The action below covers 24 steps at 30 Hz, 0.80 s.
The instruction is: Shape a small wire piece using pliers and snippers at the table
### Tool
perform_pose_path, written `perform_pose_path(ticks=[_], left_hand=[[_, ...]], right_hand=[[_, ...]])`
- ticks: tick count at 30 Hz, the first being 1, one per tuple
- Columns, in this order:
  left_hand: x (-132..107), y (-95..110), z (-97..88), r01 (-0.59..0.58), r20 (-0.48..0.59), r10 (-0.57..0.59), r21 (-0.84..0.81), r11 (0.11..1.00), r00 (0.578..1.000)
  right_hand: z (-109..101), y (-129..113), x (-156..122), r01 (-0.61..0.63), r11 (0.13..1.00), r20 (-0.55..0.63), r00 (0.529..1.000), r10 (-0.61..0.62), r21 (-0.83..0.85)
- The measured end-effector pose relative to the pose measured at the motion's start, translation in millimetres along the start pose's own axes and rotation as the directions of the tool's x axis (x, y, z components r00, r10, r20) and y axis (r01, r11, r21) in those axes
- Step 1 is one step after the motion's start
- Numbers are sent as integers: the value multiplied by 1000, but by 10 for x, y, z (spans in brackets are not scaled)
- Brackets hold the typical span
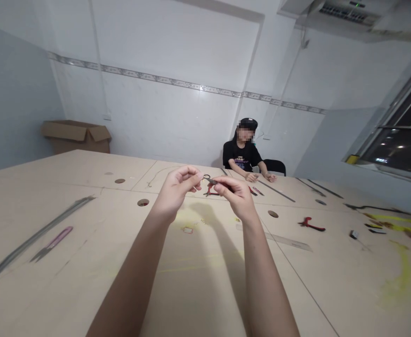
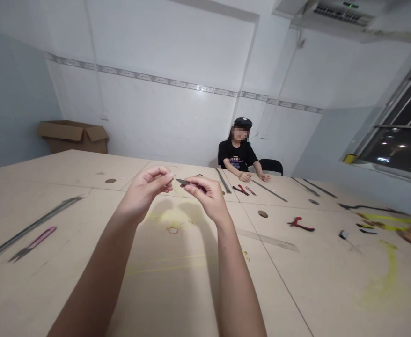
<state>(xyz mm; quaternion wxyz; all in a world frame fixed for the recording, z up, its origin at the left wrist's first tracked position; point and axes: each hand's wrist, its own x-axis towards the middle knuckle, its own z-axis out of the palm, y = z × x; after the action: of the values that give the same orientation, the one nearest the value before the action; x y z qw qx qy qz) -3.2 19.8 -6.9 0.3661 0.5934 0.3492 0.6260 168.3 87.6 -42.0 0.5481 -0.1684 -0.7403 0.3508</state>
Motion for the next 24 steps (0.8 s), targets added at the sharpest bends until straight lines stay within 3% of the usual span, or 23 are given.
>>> perform_pose_path(ticks=[24], left_hand=[[7, -24, 16, -7, 45, 7, 6, 1000, 999]], right_hand=[[-13, 15, -11, 4, 999, 19, 1000, -4, -34]])
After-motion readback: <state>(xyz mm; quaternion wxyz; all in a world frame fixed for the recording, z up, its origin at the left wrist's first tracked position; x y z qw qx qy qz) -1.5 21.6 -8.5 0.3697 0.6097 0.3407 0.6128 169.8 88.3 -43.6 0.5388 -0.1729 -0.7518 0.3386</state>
